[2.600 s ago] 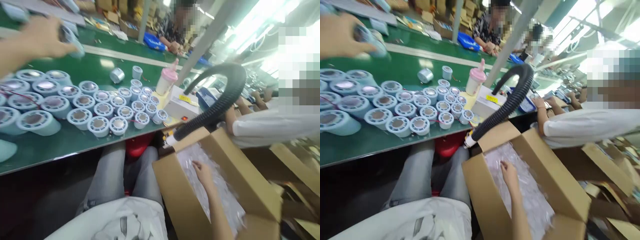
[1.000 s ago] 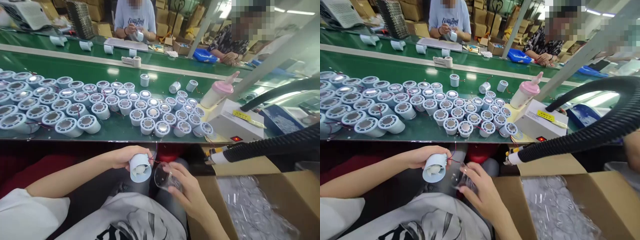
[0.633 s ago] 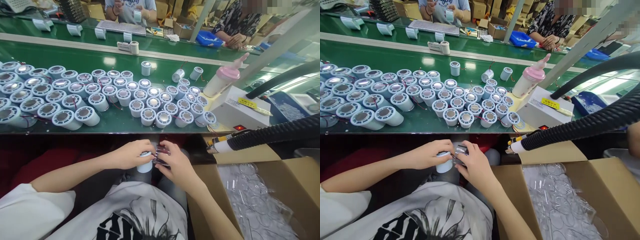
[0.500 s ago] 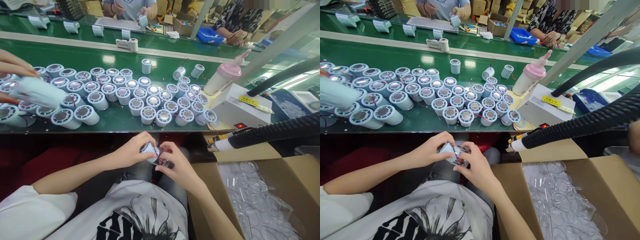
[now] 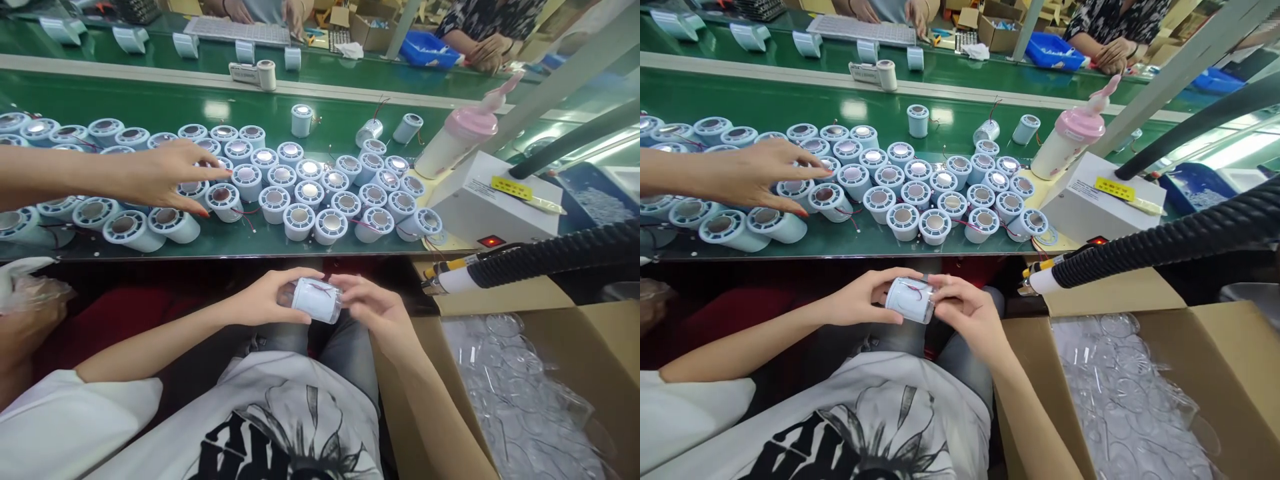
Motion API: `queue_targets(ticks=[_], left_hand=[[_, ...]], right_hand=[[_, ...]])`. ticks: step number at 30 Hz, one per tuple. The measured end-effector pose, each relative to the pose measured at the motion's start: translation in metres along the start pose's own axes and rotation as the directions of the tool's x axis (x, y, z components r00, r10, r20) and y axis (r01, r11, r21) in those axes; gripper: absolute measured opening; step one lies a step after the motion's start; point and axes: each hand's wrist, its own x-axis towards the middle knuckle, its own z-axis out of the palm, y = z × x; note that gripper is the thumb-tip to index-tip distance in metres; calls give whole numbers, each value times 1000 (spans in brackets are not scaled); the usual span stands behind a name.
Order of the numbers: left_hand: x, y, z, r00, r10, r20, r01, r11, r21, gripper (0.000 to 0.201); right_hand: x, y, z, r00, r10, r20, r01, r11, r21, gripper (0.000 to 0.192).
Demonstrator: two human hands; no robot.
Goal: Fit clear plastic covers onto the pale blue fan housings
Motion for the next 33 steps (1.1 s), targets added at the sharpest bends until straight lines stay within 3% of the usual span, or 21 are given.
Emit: queue_targets(ticks=[3,5,10,16,23,33], left_hand=[[-2,2,1,997,-82,-13,80,989,-126,68],[-3,3,0,996,-84,7,85,989,-117,69],[-7,10,-3,998,65,14,-66,994,84,74],[-11,14,-5,984,170,46,-175,971,165,72],[-14,15,-7,966,241,97,-257,938,232,69],[-17,14,-6,968,237,86,-251,937,241,70]], right_hand=[[-6,-1,-1,973,-204,111,230,914,-334,35],[-9,0,0,959,-254,128,285,856,-432,34],[-12,-1,1,985,-144,96,164,950,-265,38],[-11,-8,3,994,-20,103,31,994,-105,39],[-12,-11,4,982,119,145,-124,992,20,38],[-8,-8,13,945,303,125,-324,924,204,39]])
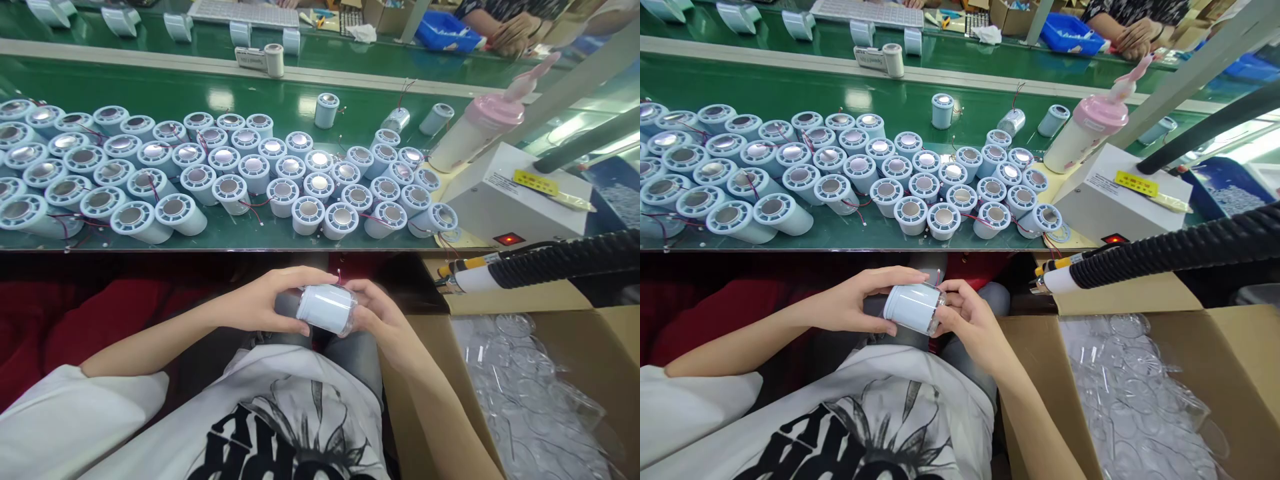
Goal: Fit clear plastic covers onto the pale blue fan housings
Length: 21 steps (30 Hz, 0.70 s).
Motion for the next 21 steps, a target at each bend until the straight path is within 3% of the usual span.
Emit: queue_targets(ticks=[8,13,21], left_hand=[[-1,-2,-2,998,57,10,-57,998,16,72],[-2,-4,-1,995,102,6,-102,995,13,73],[-1,-4,2,990,139,2,-139,990,-3,69]], right_hand=[[6,6,7,988,155,30,-157,979,130,55],[8,7,12,971,220,89,-233,952,196,55],[8,6,15,913,365,183,-401,886,235,56]])
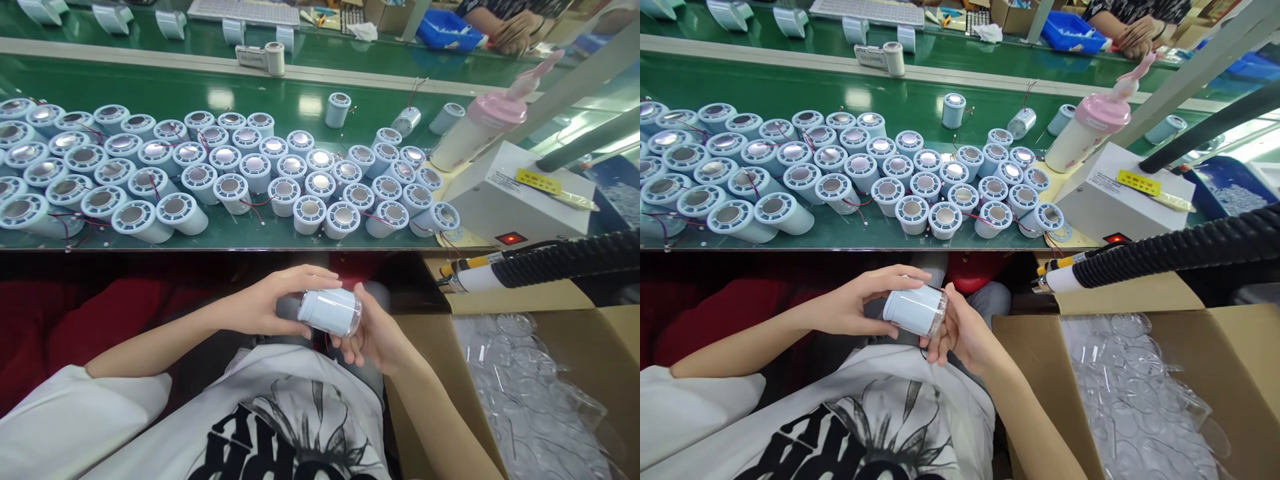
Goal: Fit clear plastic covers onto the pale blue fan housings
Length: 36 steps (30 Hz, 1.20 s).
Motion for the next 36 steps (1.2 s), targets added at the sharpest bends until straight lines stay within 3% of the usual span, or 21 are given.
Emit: queue_targets(ticks=[3,4,5,6,7,9,10,11,12,14,16,18,21,25,28,32,34,36], left_hand=[[-1,3,3,996,-90,-29,88,995,-52,62],[-2,4,4,991,-127,-40,125,990,-66,62],[-2,5,4,985,-167,-47,163,983,-86,62],[-2,7,5,976,-211,-51,204,972,-119,63],[-2,8,5,966,-254,-49,243,956,-163,63],[-2,11,5,947,-321,-32,301,917,-263,63],[-1,11,5,938,-346,-23,323,896,-304,62],[-1,12,5,931,-365,-13,340,879,-335,62],[-1,11,5,925,-380,1,355,863,-358,62],[1,8,4,916,-399,30,378,837,-397,63],[5,1,4,918,-395,36,370,819,-440,64],[16,-8,6,920,-393,8,351,811,-468,64],[47,-26,15,913,-409,-13,354,806,-474,61],[107,-48,38,920,-381,90,378,804,-459,58],[152,-63,58,919,-355,170,394,841,-370,55],[190,-75,74,920,-304,247,372,874,-313,51],[196,-76,74,917,-294,270,370,880,-297,50],[191,-73,68,912,-300,278,376,883,-282,50]], right_hand=[[2,5,-2,998,-48,-28,46,995,-88,62],[3,7,-3,987,-142,-72,129,978,-165,57],[3,10,-6,947,-293,-130,248,927,-281,48],[3,12,-9,860,-482,-165,376,819,-433,35],[2,14,-12,731,-669,-137,479,645,-596,25],[1,16,-18,474,-874,104,563,210,-800,41],[0,16,-21,403,-880,251,579,33,-815,50],[-1,16,-23,370,-854,365,598,-81,-797,56],[-2,16,-24,362,-828,428,618,-130,-775,57],[-2,17,-27,381,-826,414,642,-85,-762,55],[-1,22,-29,416,-858,301,652,50,-757,53],[3,30,-34,410,-896,171,674,171,-719,54],[11,47,-47,303,-952,-31,708,247,-662,52],[17,67,-74,118,-939,-322,713,306,-630,52],[15,73,-97,51,-871,-489,744,360,-563,55],[9,68,-123,64,-816,-574,794,390,-466,59],[6,64,-130,77,-821,-565,810,382,-444,59],[2,60,-131,120,-845,-522,820,380,-427,60]])
